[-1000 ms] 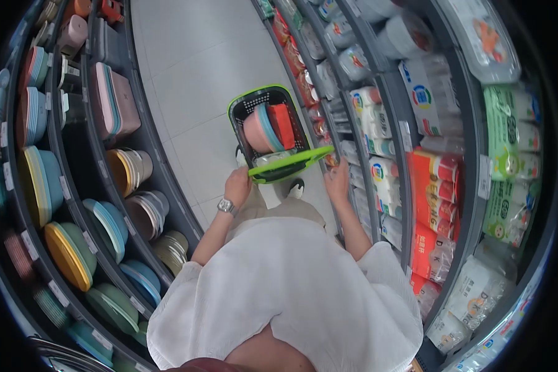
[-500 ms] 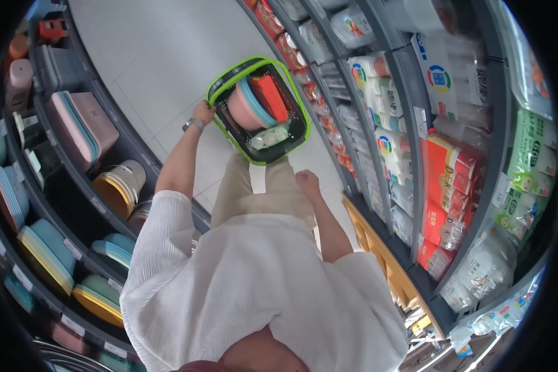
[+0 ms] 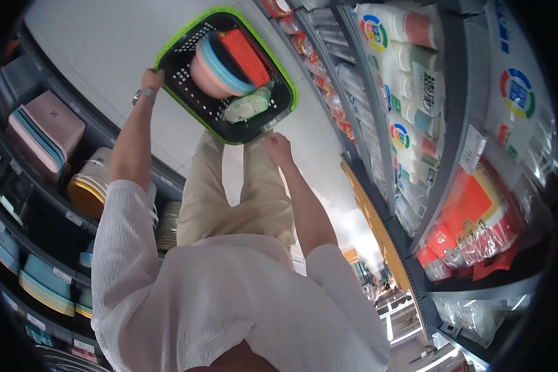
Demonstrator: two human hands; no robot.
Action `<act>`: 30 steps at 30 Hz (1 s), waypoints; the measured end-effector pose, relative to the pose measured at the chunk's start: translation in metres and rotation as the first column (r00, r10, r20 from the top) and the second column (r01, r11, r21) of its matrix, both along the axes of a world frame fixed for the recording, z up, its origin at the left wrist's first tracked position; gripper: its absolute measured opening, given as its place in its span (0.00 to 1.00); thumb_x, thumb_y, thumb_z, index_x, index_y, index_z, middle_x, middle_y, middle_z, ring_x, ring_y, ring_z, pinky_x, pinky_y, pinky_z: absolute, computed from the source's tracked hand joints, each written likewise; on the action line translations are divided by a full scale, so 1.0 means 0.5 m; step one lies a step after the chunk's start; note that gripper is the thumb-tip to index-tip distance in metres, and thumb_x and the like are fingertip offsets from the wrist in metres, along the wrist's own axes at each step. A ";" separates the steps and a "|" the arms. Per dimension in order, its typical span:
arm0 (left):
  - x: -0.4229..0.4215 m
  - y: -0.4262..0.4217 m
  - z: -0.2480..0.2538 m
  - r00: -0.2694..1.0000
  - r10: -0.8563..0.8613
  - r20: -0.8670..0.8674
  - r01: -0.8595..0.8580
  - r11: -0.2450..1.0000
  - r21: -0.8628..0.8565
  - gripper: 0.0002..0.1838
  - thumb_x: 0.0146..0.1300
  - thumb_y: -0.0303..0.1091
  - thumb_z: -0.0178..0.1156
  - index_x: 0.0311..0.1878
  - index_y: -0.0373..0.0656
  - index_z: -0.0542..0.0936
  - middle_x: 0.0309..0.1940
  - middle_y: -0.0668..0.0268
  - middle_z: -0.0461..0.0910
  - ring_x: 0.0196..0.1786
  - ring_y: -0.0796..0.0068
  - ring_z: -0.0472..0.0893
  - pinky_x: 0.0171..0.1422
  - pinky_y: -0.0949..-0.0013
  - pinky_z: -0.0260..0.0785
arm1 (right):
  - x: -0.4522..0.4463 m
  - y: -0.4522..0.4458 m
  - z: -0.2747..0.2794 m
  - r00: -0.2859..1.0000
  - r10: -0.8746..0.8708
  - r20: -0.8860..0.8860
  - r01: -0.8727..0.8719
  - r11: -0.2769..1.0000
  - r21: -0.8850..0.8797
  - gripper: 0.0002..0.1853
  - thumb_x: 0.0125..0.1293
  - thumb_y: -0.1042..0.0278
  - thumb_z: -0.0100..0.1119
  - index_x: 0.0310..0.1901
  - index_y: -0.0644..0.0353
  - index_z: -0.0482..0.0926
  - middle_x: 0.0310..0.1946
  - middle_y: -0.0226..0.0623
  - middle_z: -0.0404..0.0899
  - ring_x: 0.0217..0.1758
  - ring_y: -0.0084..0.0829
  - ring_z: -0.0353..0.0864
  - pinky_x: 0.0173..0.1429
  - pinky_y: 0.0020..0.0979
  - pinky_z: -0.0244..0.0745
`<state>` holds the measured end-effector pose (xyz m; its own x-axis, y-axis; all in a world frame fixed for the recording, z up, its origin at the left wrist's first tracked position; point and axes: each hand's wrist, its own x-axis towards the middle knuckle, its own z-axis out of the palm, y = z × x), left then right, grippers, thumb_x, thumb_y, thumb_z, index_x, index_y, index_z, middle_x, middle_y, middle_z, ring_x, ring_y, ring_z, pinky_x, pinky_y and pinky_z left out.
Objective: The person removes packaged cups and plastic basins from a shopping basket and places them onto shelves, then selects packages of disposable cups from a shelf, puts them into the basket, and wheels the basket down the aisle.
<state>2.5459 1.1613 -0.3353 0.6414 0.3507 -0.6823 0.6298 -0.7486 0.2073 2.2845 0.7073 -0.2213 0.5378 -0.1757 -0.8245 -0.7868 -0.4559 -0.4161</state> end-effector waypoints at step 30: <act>-0.385 -0.501 -0.126 0.751 -0.656 -0.073 0.642 0.752 -0.150 0.45 0.46 0.45 0.78 0.66 0.40 0.68 0.48 0.57 0.77 0.50 0.55 0.82 0.57 0.53 0.74 | 0.298 0.072 -0.402 0.799 0.323 -0.507 -0.465 0.867 -0.181 0.58 0.57 0.37 0.69 0.75 0.76 0.53 0.73 0.60 0.67 0.76 0.53 0.68 0.79 0.42 0.65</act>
<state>2.3532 0.9107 -0.3980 0.6019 -0.2021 -0.7725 0.0244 -0.9623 0.2708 2.4333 0.7432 -0.4223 0.1969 -0.2922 -0.9359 -0.5752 -0.8074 0.1311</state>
